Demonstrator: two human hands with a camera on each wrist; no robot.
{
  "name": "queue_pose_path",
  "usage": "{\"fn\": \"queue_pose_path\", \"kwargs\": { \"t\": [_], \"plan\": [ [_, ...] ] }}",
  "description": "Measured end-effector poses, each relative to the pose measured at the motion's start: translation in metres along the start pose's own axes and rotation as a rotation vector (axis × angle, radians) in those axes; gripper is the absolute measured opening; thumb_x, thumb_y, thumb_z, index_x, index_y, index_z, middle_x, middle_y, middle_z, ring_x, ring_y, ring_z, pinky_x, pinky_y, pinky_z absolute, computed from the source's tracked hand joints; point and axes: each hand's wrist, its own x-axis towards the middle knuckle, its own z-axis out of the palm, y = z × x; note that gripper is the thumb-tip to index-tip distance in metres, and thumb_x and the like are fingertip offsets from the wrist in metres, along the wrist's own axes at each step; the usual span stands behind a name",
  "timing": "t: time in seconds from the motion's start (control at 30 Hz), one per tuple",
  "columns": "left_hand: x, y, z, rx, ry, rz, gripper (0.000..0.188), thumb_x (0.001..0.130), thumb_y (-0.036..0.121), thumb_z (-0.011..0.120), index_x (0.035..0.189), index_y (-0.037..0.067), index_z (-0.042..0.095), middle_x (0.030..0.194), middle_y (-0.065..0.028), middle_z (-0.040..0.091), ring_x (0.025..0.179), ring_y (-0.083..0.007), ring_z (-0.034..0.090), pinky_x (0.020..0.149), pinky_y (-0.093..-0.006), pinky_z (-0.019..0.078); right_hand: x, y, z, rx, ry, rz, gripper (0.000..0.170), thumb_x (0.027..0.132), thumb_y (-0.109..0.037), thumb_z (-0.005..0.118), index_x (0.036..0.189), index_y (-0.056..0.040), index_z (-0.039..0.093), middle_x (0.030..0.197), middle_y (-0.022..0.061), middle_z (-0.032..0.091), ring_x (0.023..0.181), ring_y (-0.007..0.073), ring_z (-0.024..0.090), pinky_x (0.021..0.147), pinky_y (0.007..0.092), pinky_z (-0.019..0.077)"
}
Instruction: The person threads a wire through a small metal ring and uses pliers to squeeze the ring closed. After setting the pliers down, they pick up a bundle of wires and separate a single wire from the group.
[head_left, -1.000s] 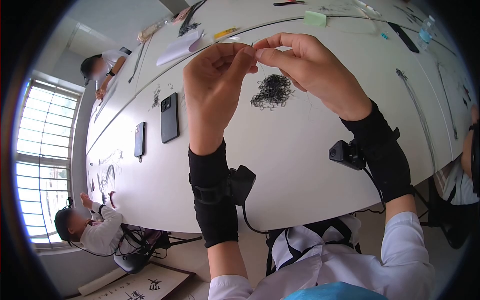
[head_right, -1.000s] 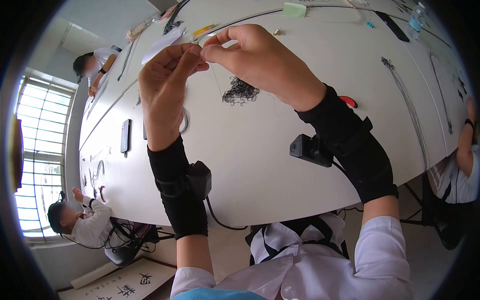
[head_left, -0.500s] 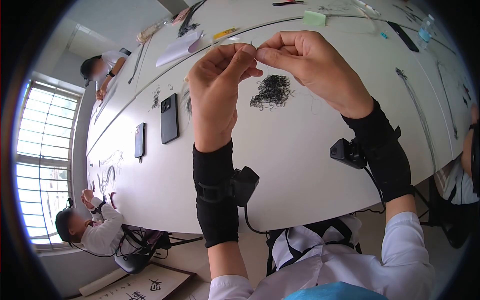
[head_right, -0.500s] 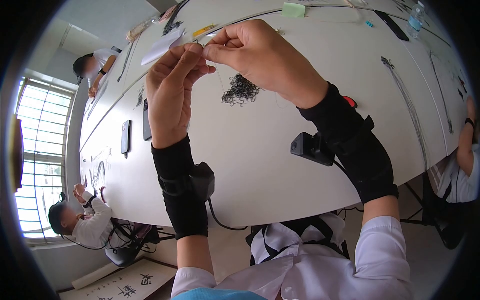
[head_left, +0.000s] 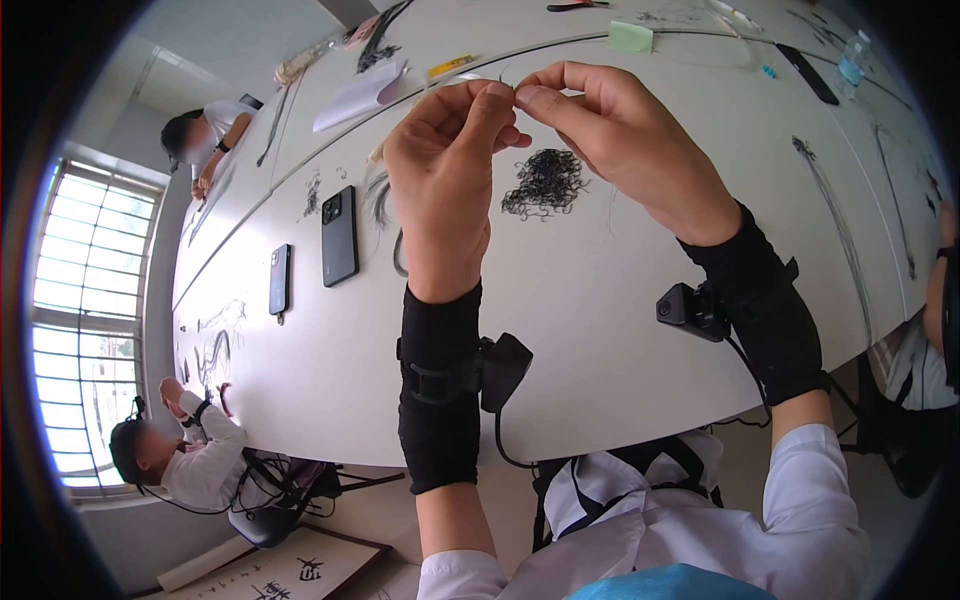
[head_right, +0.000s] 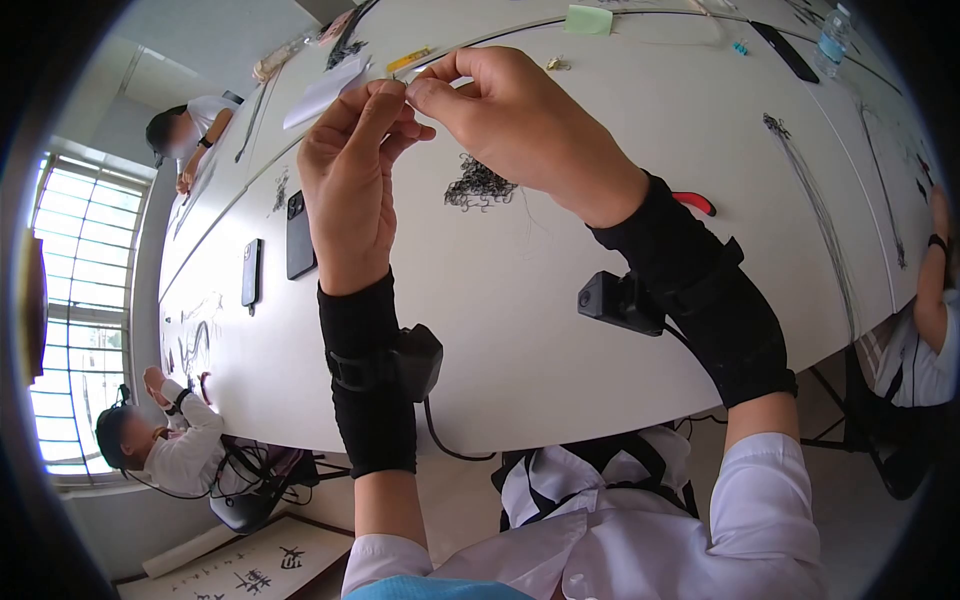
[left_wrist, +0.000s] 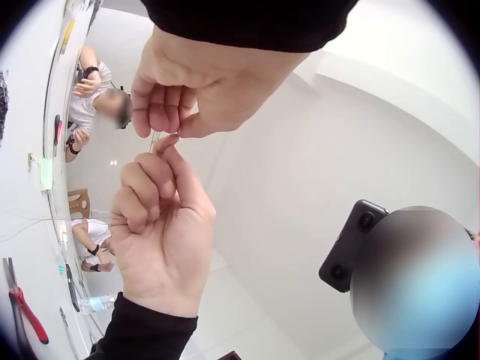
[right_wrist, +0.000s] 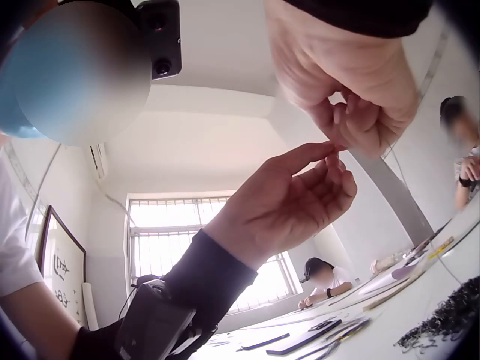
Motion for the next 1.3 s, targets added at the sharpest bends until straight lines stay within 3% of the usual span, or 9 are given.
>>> {"fn": "queue_pose_path", "kwargs": {
  "t": [0.43,0.53,0.63,0.83,1.03,1.3],
  "plan": [
    [0.000,-0.001,-0.001,-0.103,-0.060,-0.085,0.016,0.093,0.011,0.069,0.094,-0.005,0.067,0.077,-0.0071,0.066,0.068,-0.0138,0.065,0.070,-0.0286,0.0588,0.002,0.004,0.001,-0.157,0.135,-0.142,0.035,0.096,-0.030,0.064,0.102,0.0040,0.068,0.069,0.0070,0.065,0.058,0.0097,0.059,0.057,0.0235,0.0490],
    [0.000,-0.001,-0.002,-0.084,-0.098,-0.099,0.017,0.097,0.012,0.063,0.100,-0.004,0.069,0.084,-0.0090,0.068,0.078,-0.0158,0.067,0.079,-0.0352,0.0609,0.006,0.013,0.002,-0.148,0.164,-0.196,0.034,0.097,-0.029,0.063,0.102,0.0050,0.068,0.069,0.0075,0.066,0.058,0.0096,0.059,0.057,0.0237,0.0491],
    [-0.001,0.005,0.002,-0.073,-0.076,-0.117,0.019,0.094,0.013,0.065,0.095,-0.007,0.067,0.081,-0.0088,0.066,0.074,-0.0147,0.066,0.071,-0.0323,0.0625,0.005,0.011,0.002,-0.153,0.167,-0.206,0.034,0.097,-0.028,0.062,0.101,0.0053,0.068,0.069,0.0078,0.065,0.058,0.0097,0.059,0.056,0.0239,0.0489],
    [0.000,0.018,0.000,0.043,-0.024,-0.072,0.021,0.095,0.013,0.065,0.097,-0.008,0.067,0.082,-0.0093,0.067,0.074,-0.0147,0.066,0.071,-0.0318,0.0623,0.003,0.005,-0.001,-0.219,0.146,-0.193,0.034,0.096,-0.027,0.063,0.101,0.0056,0.067,0.070,0.0090,0.067,0.059,0.0108,0.061,0.057,0.0242,0.0496],
    [-0.001,0.012,0.000,0.085,-0.042,-0.025,0.020,0.093,0.011,0.069,0.097,-0.008,0.067,0.080,-0.0086,0.067,0.072,-0.0131,0.065,0.071,-0.0307,0.0616,0.005,0.015,0.005,-0.107,0.133,-0.226,0.031,0.095,-0.025,0.064,0.099,0.0049,0.068,0.071,0.0088,0.068,0.059,0.0106,0.061,0.056,0.0238,0.0477],
    [0.000,0.014,-0.007,0.010,-0.084,-0.105,0.021,0.093,0.015,0.070,0.095,-0.005,0.067,0.078,-0.0076,0.065,0.069,-0.0131,0.063,0.067,-0.0309,0.0590,0.009,0.013,-0.006,-0.173,0.052,-0.234,0.030,0.096,-0.027,0.064,0.099,0.0025,0.069,0.074,0.0078,0.068,0.061,0.0107,0.061,0.058,0.0236,0.0470]
  ]
}}
